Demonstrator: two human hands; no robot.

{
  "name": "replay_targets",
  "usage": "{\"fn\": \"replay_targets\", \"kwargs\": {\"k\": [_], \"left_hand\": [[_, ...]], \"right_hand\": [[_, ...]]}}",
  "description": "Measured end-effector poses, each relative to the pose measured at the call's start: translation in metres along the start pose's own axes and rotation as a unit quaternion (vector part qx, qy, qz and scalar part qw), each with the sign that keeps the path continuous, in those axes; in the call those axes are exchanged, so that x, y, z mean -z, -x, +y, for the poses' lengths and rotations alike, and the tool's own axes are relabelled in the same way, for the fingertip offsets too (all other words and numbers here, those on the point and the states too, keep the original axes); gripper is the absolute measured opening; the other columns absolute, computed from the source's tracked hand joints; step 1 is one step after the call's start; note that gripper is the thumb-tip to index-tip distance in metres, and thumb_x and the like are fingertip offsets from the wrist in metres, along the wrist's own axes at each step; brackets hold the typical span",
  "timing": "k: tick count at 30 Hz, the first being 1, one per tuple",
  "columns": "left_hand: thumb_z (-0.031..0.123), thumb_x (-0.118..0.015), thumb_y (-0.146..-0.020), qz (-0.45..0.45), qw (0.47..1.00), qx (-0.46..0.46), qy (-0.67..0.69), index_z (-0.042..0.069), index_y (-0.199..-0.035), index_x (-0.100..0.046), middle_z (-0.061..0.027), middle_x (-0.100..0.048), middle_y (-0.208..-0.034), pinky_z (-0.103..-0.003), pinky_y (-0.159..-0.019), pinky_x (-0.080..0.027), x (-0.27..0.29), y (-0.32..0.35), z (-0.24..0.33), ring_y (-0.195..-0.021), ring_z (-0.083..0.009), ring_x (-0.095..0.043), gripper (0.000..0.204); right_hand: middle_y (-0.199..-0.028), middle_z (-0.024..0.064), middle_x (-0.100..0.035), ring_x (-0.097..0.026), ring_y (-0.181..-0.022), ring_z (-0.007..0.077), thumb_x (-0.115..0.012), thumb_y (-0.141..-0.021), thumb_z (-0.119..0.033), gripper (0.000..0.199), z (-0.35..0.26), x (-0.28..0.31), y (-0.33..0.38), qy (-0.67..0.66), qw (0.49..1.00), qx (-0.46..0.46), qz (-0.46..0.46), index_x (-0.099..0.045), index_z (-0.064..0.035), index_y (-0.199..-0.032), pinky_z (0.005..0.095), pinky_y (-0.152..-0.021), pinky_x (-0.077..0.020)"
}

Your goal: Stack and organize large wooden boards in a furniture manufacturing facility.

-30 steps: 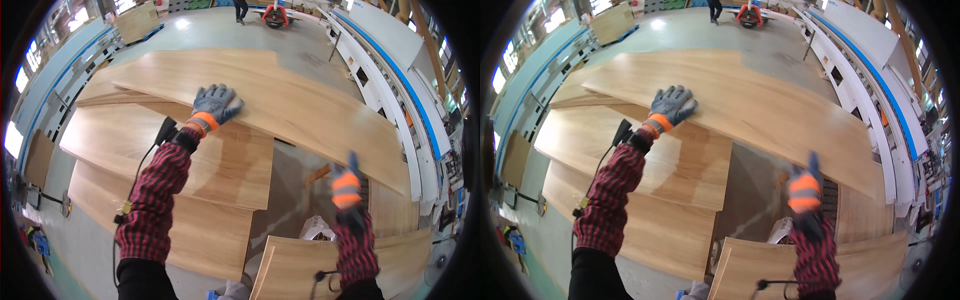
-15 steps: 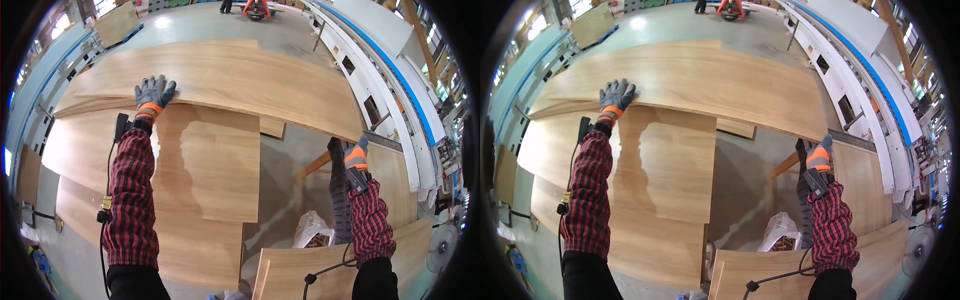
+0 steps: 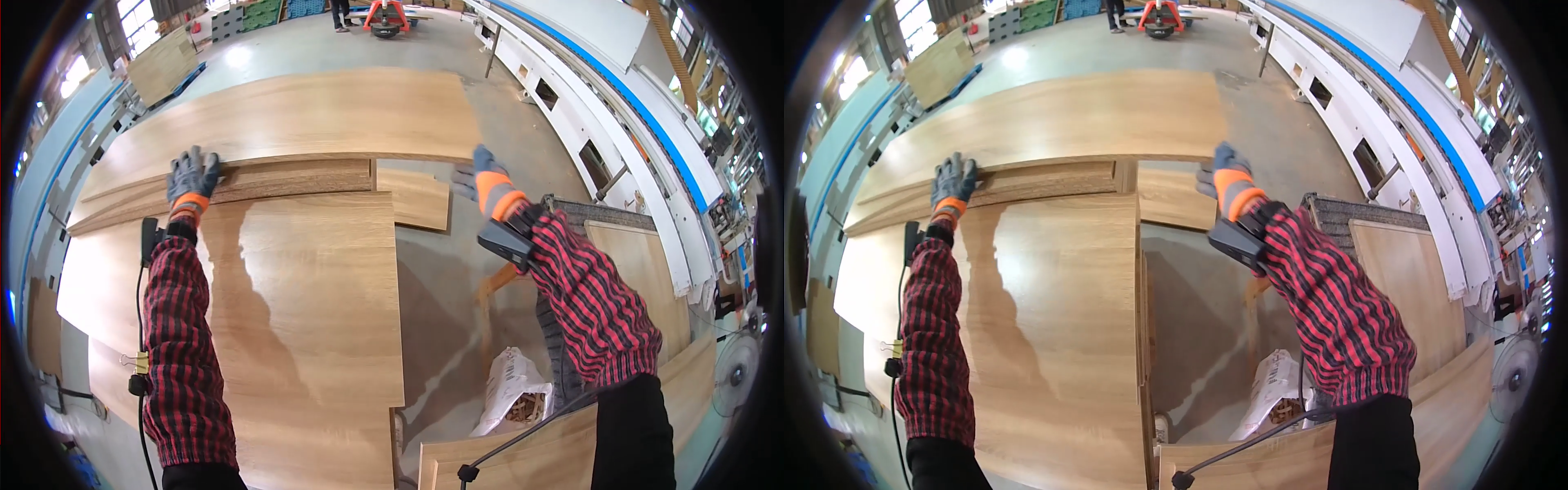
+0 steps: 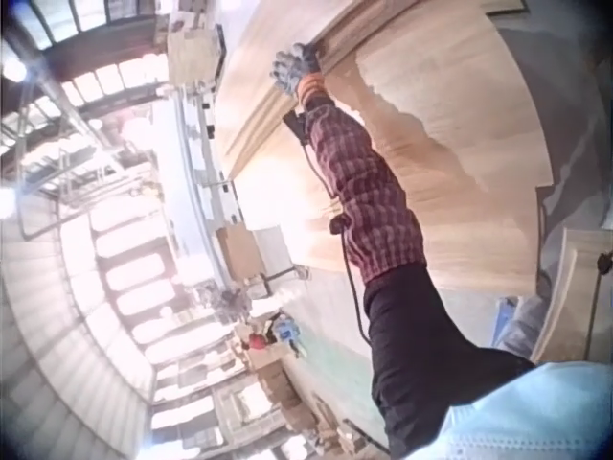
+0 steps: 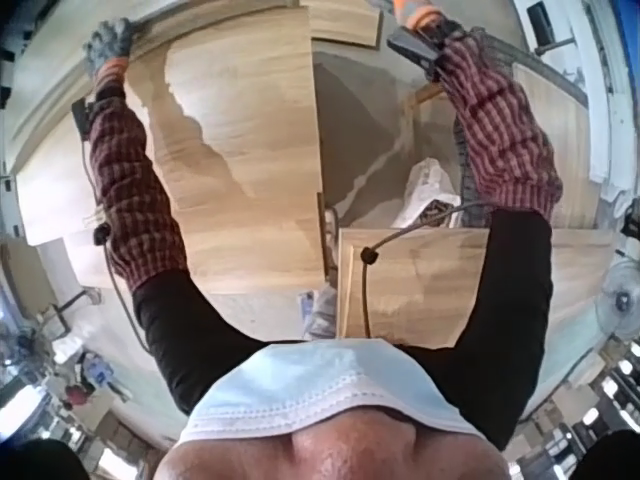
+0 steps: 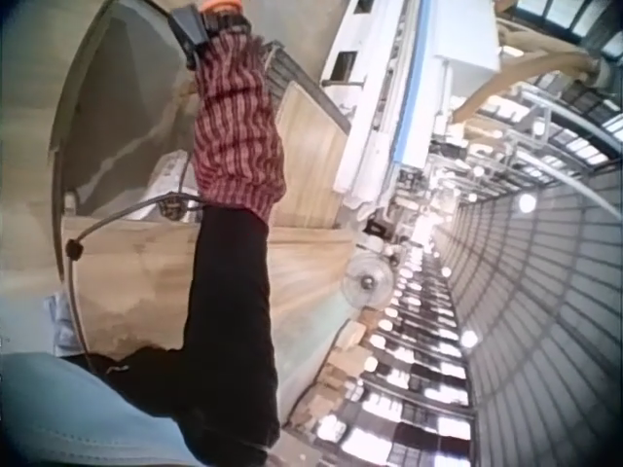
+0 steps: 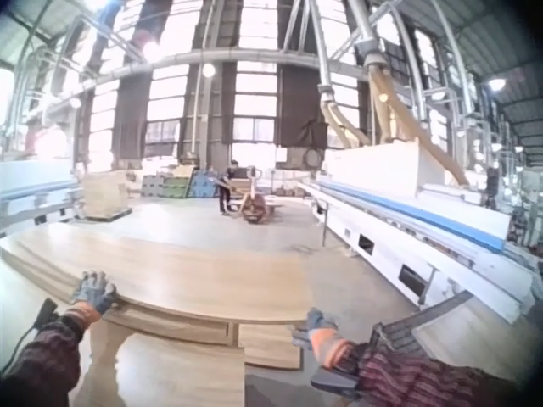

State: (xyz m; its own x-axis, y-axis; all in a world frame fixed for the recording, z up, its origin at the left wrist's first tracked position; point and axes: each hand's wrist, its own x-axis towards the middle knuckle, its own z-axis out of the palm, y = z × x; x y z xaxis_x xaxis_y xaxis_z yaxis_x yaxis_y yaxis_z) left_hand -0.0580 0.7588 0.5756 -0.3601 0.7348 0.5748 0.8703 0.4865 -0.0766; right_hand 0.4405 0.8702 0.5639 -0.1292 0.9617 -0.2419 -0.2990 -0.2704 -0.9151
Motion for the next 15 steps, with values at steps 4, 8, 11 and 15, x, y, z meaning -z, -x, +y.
{"fn": "replay_targets", "kwargs": {"k": [4, 8, 11, 15], "left_hand": [[0.056, -0.032, -0.079, -0.064, 0.997, 0.014, -0.036, 0.014, -0.127, -0.035, -0.017, -0.034, -0.129, -0.049, -0.095, -0.024, -0.033, -0.02, -0.044, -0.121, -0.0325, -0.029, 0.064], [0.058, -0.03, -0.079, -0.06, 0.996, 0.061, -0.005, 0.015, -0.126, -0.036, -0.0161, -0.031, -0.132, -0.051, -0.095, -0.023, -0.018, -0.003, -0.019, -0.123, -0.0311, -0.027, 0.064], [0.051, -0.036, -0.083, -0.038, 0.991, 0.122, 0.039, 0.01, -0.125, -0.039, -0.0177, -0.031, -0.132, -0.047, -0.098, -0.023, 0.026, 0.024, 0.033, -0.124, -0.0303, -0.025, 0.06], [0.017, -0.05, -0.085, -0.009, 0.901, -0.157, 0.405, -0.004, -0.119, -0.043, -0.0195, -0.042, -0.124, -0.031, -0.099, -0.027, 0.144, 0.132, 0.101, -0.119, -0.0299, -0.036, 0.04]], "right_hand": [[-0.122, 0.0181, -0.042, -0.046, -0.107, 0.0376, -0.042, -0.081, -0.054, 0.063, 0.007, -0.04, -0.028, 0.084, 0.982, -0.068, -0.154, -0.027, -0.011, -0.126, 0.0468, -0.082, -0.0439], [-0.124, 0.0167, -0.041, -0.045, -0.107, 0.0388, -0.038, -0.081, -0.057, 0.067, 0.007, -0.076, -0.02, 0.134, 0.966, -0.13, -0.177, -0.024, -0.0122, -0.129, 0.0474, -0.084, -0.0422], [-0.123, 0.0147, -0.043, -0.047, -0.106, 0.0341, -0.046, -0.081, -0.051, 0.067, 0.008, -0.081, -0.023, 0.21, 0.953, -0.149, -0.157, -0.026, -0.0117, -0.131, 0.0425, -0.086, -0.0414], [-0.12, 0.01, -0.047, -0.05, -0.104, 0.0236, -0.044, -0.086, -0.027, 0.044, 0.058, 0.004, 0.031, 0.243, 0.93, 0.141, -0.235, -0.037, -0.0047, -0.123, 0.0313, -0.089, -0.0399]]}}
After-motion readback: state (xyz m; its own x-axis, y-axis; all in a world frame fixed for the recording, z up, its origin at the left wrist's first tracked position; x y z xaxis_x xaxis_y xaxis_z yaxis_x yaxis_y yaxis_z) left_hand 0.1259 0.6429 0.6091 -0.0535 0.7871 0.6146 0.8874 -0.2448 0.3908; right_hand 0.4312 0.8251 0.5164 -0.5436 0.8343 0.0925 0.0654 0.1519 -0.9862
